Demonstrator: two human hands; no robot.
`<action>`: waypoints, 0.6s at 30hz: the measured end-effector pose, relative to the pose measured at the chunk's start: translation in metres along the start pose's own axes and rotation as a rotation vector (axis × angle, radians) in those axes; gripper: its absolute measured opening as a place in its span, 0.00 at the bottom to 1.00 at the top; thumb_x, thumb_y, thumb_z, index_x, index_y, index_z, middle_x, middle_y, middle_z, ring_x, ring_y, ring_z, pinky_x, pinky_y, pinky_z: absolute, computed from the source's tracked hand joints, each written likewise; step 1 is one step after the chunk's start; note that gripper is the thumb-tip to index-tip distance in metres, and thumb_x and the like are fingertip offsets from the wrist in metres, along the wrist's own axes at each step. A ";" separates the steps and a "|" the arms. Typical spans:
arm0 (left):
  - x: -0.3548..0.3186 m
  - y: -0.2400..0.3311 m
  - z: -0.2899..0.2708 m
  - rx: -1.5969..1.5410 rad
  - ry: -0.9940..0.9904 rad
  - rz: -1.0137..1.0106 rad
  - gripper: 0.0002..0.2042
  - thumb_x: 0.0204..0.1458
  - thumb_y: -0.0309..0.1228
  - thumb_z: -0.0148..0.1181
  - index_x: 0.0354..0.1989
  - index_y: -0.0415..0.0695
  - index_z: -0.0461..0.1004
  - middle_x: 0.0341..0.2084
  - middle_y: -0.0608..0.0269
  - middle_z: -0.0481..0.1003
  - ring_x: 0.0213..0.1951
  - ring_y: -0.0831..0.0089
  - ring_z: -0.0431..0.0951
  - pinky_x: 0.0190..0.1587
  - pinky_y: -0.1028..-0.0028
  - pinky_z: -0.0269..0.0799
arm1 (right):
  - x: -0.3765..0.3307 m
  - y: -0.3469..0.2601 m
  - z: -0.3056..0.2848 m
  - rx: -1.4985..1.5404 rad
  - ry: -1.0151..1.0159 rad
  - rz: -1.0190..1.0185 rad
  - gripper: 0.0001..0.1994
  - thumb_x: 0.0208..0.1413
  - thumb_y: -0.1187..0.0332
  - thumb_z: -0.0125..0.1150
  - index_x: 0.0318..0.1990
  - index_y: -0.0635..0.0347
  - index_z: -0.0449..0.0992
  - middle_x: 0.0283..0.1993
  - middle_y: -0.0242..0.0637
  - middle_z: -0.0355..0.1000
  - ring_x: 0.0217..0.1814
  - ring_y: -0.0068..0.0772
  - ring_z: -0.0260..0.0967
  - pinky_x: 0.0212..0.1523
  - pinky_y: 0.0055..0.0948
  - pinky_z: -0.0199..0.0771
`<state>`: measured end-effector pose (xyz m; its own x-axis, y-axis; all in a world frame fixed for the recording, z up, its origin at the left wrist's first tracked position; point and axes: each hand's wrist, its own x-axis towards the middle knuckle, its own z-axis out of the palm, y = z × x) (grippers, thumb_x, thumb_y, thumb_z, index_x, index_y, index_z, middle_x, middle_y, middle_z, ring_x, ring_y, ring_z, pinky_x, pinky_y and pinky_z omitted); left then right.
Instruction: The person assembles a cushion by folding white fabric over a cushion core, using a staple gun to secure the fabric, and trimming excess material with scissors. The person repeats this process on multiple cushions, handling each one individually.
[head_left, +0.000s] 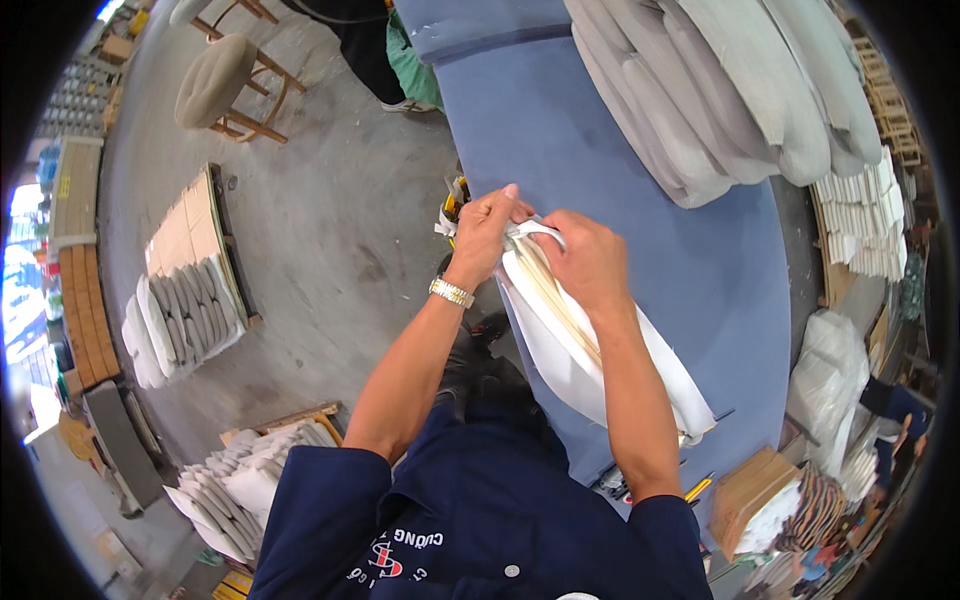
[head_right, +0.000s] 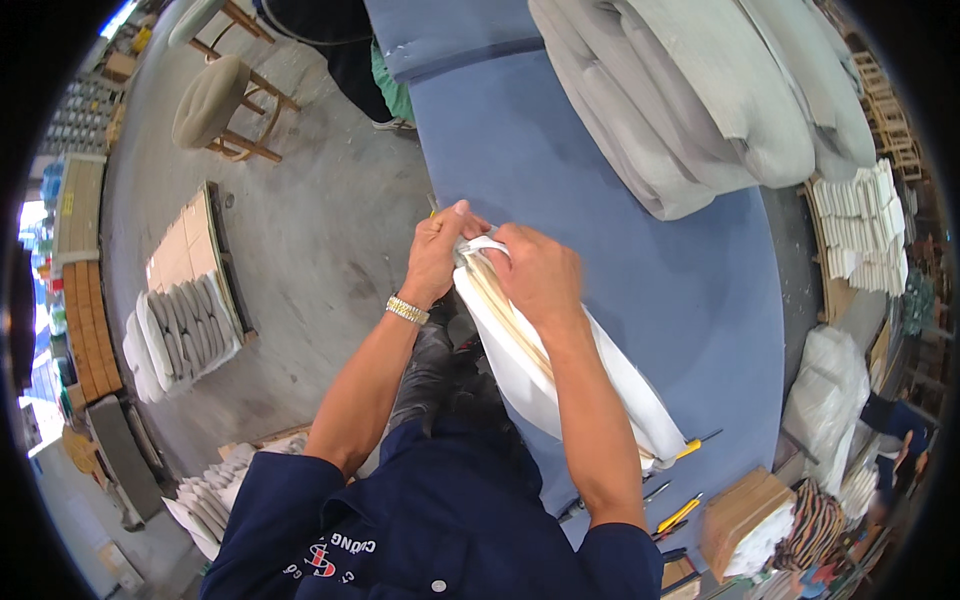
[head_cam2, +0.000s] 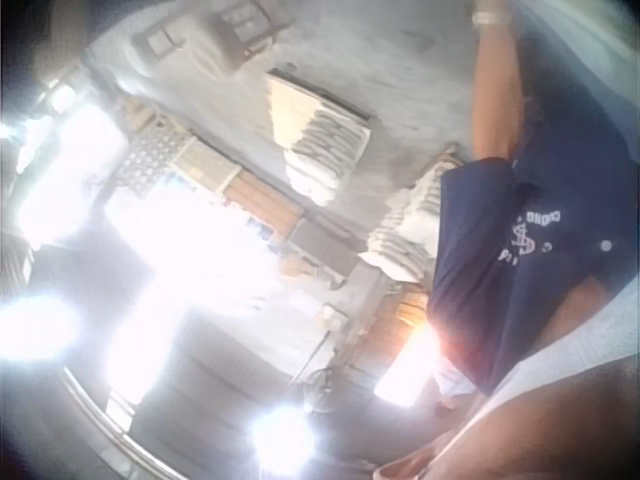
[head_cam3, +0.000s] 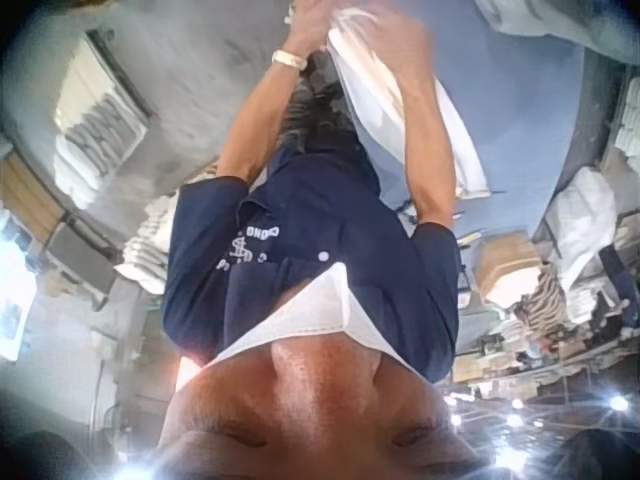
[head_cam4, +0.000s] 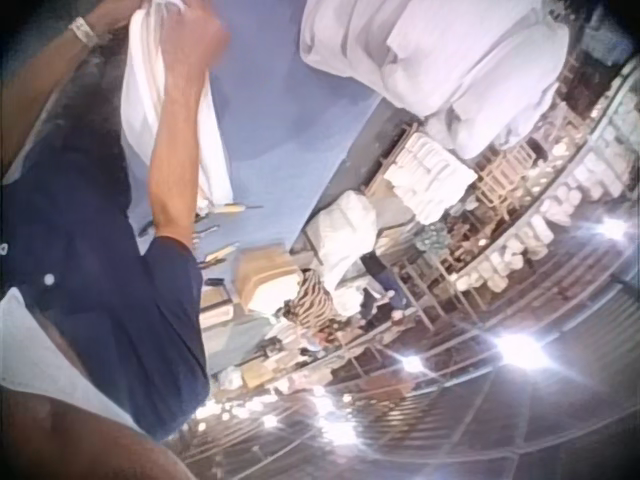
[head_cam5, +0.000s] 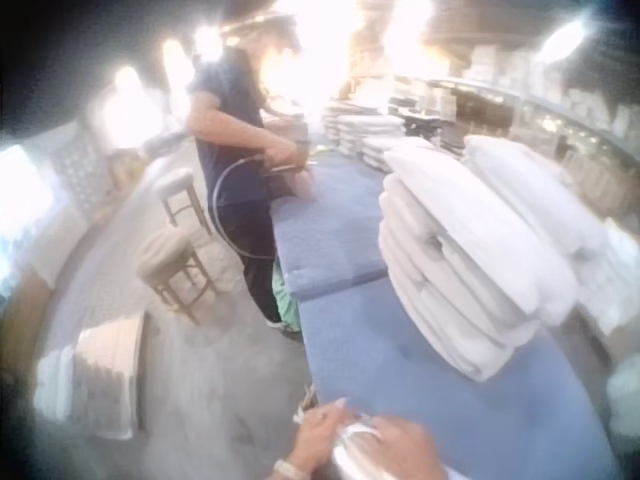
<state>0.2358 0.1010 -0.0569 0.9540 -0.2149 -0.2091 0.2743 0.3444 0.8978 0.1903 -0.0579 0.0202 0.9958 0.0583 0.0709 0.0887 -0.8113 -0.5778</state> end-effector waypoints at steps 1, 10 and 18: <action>-0.002 -0.002 -0.003 -0.017 -0.005 0.013 0.22 0.70 0.41 0.56 0.26 0.36 0.76 0.29 0.57 0.79 0.41 0.68 0.80 0.47 0.68 0.75 | -0.003 -0.001 0.006 -0.006 0.062 -0.023 0.09 0.54 0.65 0.72 0.41 0.54 0.81 0.38 0.35 0.82 0.35 0.45 0.80 0.34 0.42 0.78; -0.007 -0.004 -0.013 -0.100 -0.077 0.037 0.18 0.72 0.39 0.52 0.34 0.38 0.76 0.40 0.51 0.81 0.52 0.63 0.80 0.57 0.63 0.75 | -0.002 -0.002 0.009 0.032 0.071 -0.030 0.07 0.53 0.65 0.72 0.37 0.53 0.81 0.36 0.32 0.80 0.33 0.43 0.78 0.32 0.43 0.75; -0.025 0.014 -0.021 0.070 -0.145 -0.047 0.18 0.74 0.36 0.42 0.52 0.37 0.76 0.62 0.44 0.73 0.68 0.59 0.67 0.70 0.60 0.64 | 0.004 -0.001 0.013 0.218 -0.140 0.045 0.05 0.54 0.68 0.69 0.37 0.55 0.83 0.37 0.35 0.81 0.40 0.47 0.80 0.39 0.47 0.77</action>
<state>0.2183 0.1307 -0.0471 0.9117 -0.3601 -0.1978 0.3042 0.2679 0.9142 0.1945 -0.0496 0.0102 0.9911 0.1174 -0.0627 0.0327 -0.6712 -0.7405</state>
